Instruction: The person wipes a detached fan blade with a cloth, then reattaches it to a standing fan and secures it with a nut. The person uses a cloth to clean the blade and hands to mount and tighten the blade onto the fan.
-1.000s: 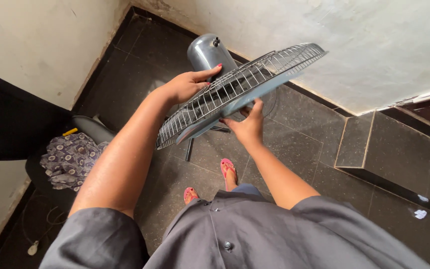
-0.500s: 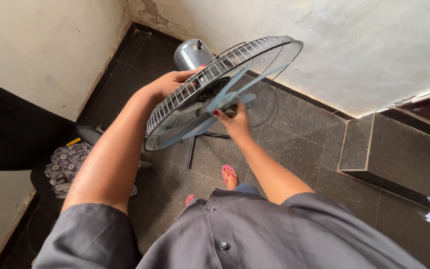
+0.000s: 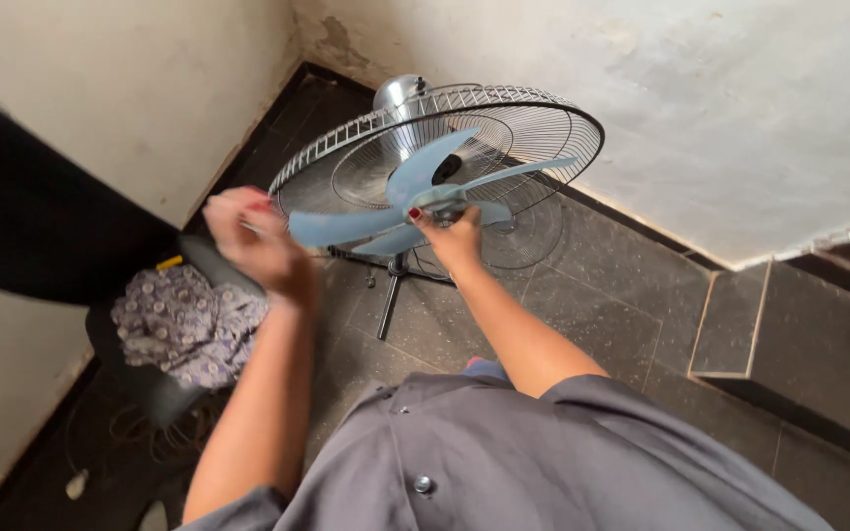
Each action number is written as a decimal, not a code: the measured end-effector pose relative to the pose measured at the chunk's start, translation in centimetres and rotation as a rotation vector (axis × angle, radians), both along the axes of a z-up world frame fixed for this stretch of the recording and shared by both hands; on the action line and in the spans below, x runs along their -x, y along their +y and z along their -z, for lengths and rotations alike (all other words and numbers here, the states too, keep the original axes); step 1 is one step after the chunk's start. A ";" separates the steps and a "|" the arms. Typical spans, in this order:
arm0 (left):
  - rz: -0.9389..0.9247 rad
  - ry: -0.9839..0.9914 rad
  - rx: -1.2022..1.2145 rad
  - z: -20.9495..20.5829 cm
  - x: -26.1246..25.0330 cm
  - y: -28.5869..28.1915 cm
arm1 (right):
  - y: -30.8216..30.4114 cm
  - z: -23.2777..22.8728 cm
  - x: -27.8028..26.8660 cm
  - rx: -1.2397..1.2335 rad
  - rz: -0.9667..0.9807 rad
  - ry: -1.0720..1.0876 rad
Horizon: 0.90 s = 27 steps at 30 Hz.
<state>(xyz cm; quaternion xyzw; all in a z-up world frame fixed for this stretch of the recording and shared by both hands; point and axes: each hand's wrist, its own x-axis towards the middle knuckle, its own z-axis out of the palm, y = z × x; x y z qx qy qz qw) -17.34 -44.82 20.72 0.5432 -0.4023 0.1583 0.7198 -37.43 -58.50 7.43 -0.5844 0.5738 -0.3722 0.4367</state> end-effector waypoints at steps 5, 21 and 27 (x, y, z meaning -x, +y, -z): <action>0.371 0.226 -0.464 4.0 9.2 0.3 | -1.0 1.5 0.8 -0.091 -0.130 -0.202; 0.231 0.242 -0.705 9.4 16.1 -3.7 | -3.9 1.8 5.8 -0.407 -0.431 -0.354; 0.310 0.368 -0.705 10.4 16.2 -4.0 | -3.8 -0.3 6.5 -0.534 -0.468 -0.368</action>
